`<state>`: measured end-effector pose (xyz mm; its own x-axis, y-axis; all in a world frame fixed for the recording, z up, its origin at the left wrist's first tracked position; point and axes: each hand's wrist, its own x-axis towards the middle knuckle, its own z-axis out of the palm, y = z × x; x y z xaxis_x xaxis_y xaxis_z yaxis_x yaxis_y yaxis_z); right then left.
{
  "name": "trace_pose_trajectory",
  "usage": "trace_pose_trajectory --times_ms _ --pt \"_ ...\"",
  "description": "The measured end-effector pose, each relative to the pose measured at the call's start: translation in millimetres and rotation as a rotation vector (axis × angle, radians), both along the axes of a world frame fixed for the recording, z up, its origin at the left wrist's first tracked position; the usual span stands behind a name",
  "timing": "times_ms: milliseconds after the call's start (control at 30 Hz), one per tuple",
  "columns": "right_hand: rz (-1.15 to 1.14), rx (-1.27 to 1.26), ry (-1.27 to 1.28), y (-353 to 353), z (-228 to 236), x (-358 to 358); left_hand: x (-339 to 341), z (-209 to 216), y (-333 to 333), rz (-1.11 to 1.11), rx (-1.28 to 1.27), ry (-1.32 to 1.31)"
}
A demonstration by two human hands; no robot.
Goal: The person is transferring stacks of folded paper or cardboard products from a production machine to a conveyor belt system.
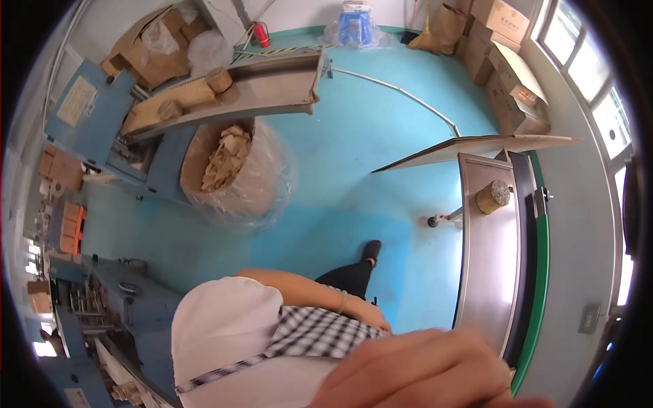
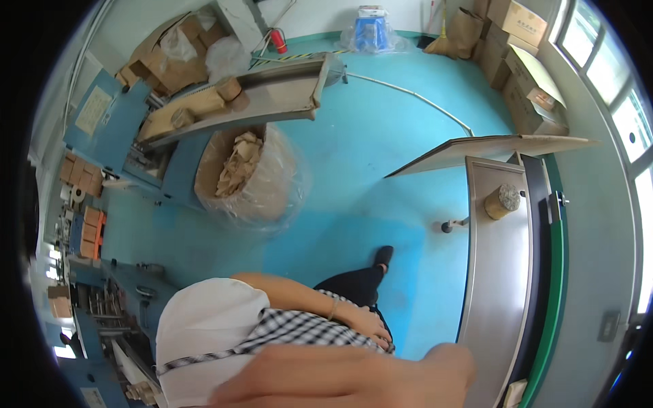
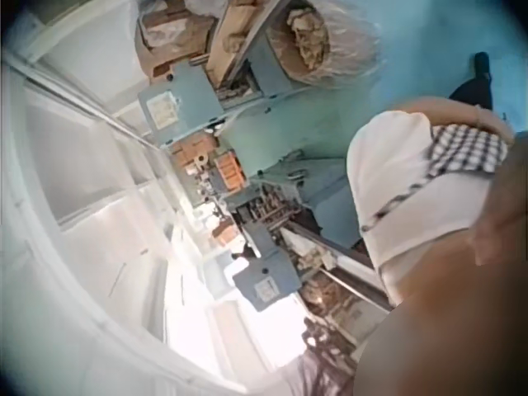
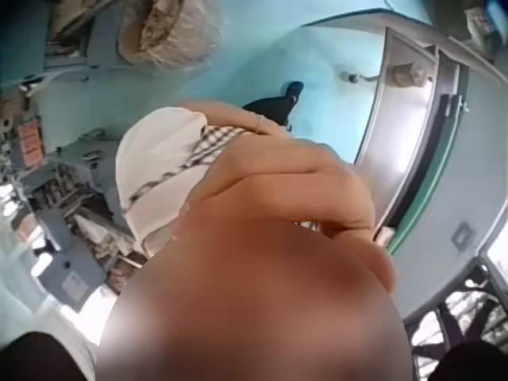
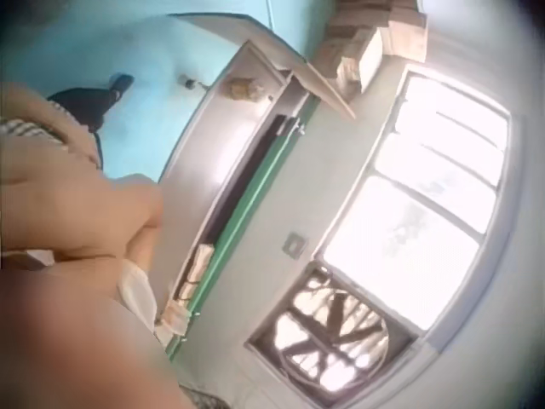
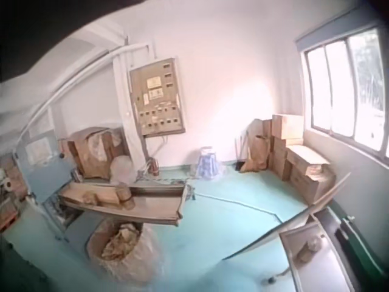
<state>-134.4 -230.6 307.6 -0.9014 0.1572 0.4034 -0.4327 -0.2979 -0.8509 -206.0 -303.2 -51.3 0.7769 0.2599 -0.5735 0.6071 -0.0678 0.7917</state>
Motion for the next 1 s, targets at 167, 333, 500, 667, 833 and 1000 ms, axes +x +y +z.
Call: trace_pose_trajectory --times_ms 167,333,500,667,833,1000 --pt "0.109 -0.254 -0.015 -44.7 13.4 -34.7 -54.3 5.6 -26.0 0.266 0.066 0.077" --pt "0.274 -0.370 0.020 -58.7 21.0 -67.2 -67.3 -3.6 -30.5 0.304 0.085 0.030" --pt "0.259 -0.807 0.028 -103.3 5.9 -107.0 -114.8 -28.2 -40.7 0.436 0.076 -0.019" --pt "-0.142 -0.390 -0.309 -123.2 33.6 -197.3 -188.6 -48.5 -51.7 0.595 0.163 -0.174" --pt "0.285 -0.037 -0.176 -122.4 -12.1 -295.9 -282.6 -50.7 -40.2 0.592 0.139 -0.220" --pt "0.742 0.205 -0.061 -110.2 -78.2 -375.0 -348.3 -49.6 -83.7 0.820 0.106 -0.306"
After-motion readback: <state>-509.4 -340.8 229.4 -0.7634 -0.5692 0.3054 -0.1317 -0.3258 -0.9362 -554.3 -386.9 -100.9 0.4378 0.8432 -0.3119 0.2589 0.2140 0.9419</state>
